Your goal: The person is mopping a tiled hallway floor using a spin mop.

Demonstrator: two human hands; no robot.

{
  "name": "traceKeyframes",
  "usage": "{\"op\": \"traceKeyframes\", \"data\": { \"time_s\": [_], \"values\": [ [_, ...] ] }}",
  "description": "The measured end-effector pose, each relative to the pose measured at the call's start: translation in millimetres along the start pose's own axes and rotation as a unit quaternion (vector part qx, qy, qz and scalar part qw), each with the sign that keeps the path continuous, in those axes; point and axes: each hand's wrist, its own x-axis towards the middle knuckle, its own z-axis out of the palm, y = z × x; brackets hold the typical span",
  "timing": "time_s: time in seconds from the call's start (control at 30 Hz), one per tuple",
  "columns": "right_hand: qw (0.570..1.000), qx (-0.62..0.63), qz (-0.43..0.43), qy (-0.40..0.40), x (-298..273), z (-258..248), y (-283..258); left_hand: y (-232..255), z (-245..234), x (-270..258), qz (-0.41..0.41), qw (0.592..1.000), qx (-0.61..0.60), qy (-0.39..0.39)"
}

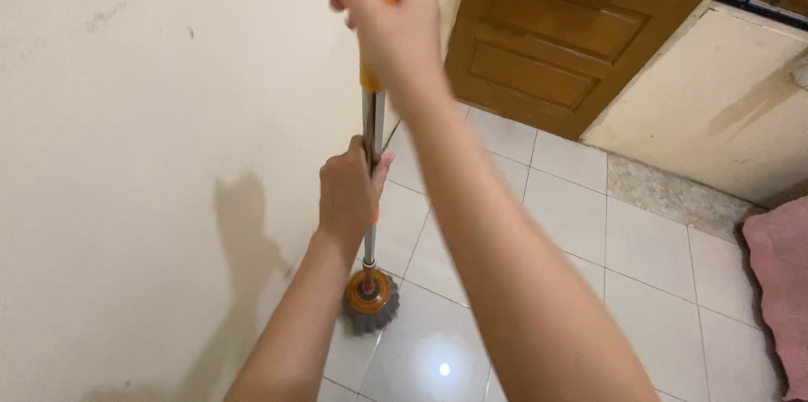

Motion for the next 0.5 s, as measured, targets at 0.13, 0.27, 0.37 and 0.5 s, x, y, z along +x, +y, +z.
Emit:
{"op": "traceKeyframes", "data": {
  "time_s": [0.13, 0.27, 0.37, 0.5],
  "values": [
    [0.987, 0.117, 0.045, 0.101, -17, 19, -30, 41, -30, 26, -0.072, 0.989, 0.13, -0.012],
    [0.975, 0.094, 0.202, -0.029, -43, 16, 37, -18, 9, 40, -0.035, 0.998, 0.048, 0.01],
    [0.968, 0.044, 0.248, -0.027, -63, 13, 69, -52, 39, 23, -0.127, 0.989, -0.026, -0.078],
    [0.962, -0.035, 0.27, 0.018, -60, 10, 72, -132, 108, 2, -0.096, 0.983, -0.141, -0.073]
  ]
}}
